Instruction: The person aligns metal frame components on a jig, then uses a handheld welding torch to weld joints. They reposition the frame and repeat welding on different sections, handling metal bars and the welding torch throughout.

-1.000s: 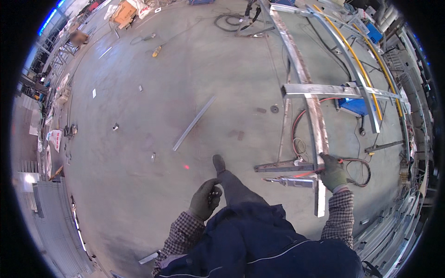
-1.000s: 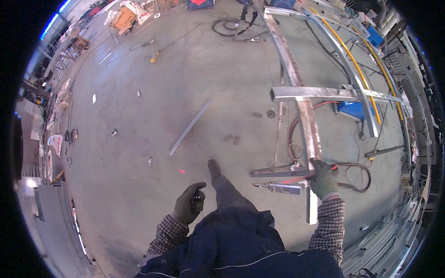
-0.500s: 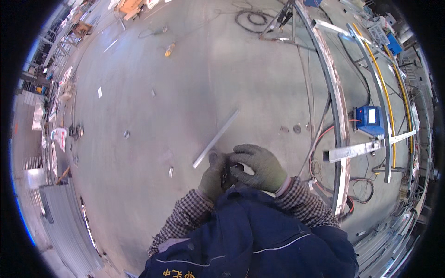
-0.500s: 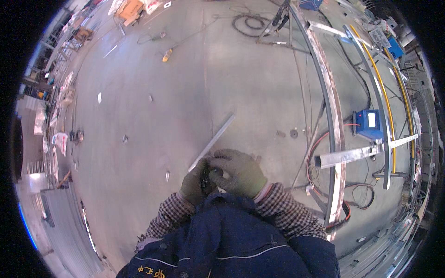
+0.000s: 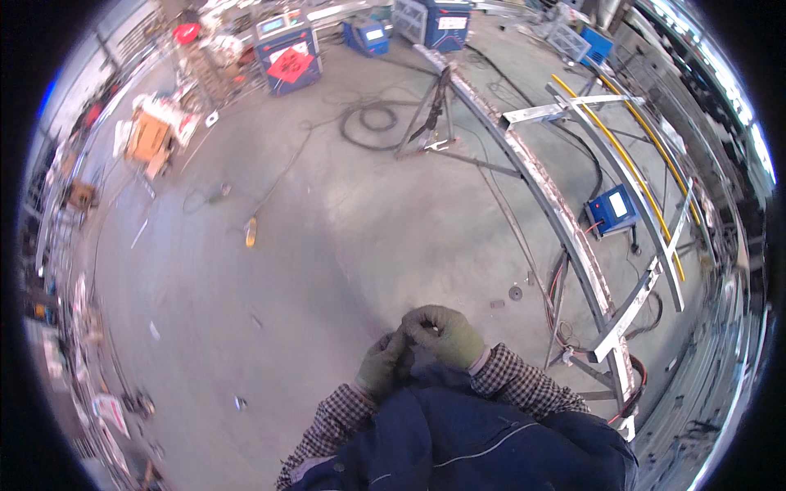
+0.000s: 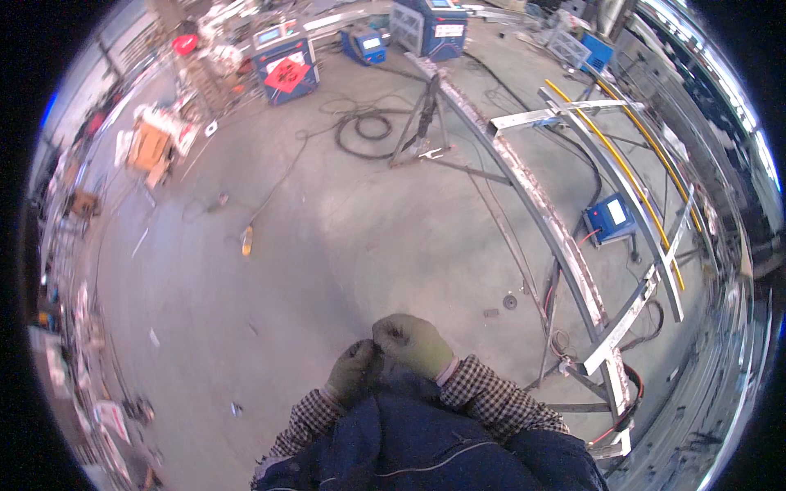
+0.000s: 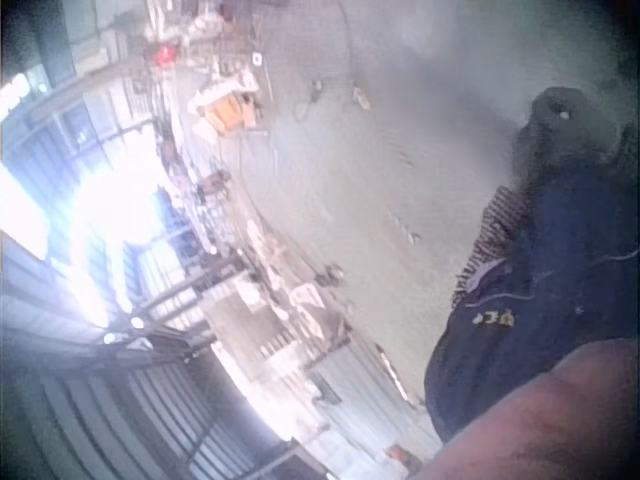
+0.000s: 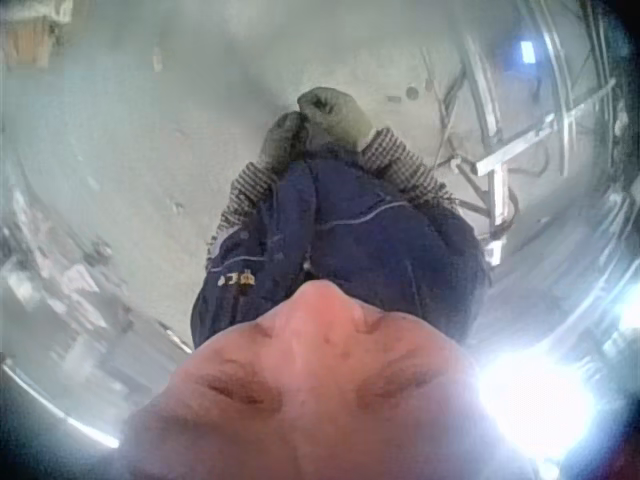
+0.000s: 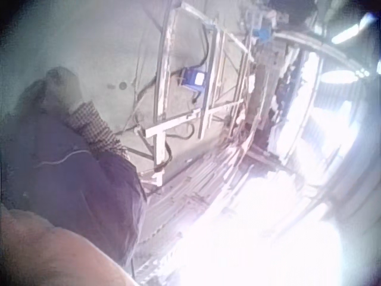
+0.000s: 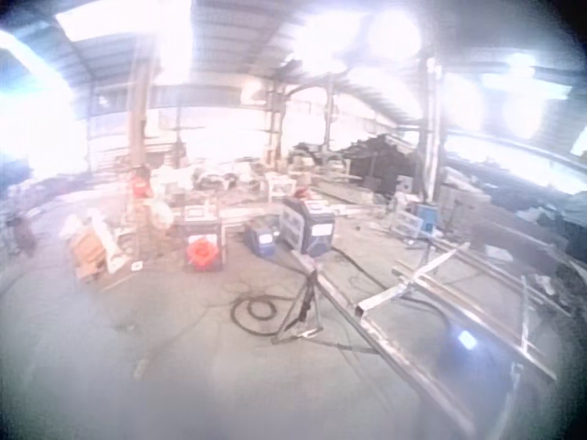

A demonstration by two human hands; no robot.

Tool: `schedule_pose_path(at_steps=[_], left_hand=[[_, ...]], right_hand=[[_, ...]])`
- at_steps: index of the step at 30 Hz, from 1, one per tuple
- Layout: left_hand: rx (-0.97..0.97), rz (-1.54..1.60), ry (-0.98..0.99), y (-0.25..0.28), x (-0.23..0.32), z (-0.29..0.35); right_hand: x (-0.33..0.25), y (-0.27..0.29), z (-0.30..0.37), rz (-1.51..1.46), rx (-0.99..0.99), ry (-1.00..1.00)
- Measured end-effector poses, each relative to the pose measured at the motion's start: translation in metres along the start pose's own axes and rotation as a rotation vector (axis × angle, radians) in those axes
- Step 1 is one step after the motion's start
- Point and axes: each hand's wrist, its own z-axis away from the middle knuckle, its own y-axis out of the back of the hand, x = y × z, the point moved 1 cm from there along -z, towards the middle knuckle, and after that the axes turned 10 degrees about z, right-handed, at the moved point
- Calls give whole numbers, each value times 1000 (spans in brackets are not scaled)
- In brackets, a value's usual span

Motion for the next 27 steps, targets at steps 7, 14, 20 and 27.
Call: schedule_pose_path(at_steps=[7, 14, 20, 27], left_hand=[[-101, -211, 86, 33, 141, -120], [5, -251, -228, 17, 294, -229], [-36, -4, 20, 25, 395, -358], [-78, 126, 198, 1, 582, -501]], right_hand=[[5, -16, -179, -296, -55, -97], [-41, 17, -370, -81, -62, 172], [-36, 45, -513, -247, -11, 47], [-31, 102, -686, -475, 229, -121]])
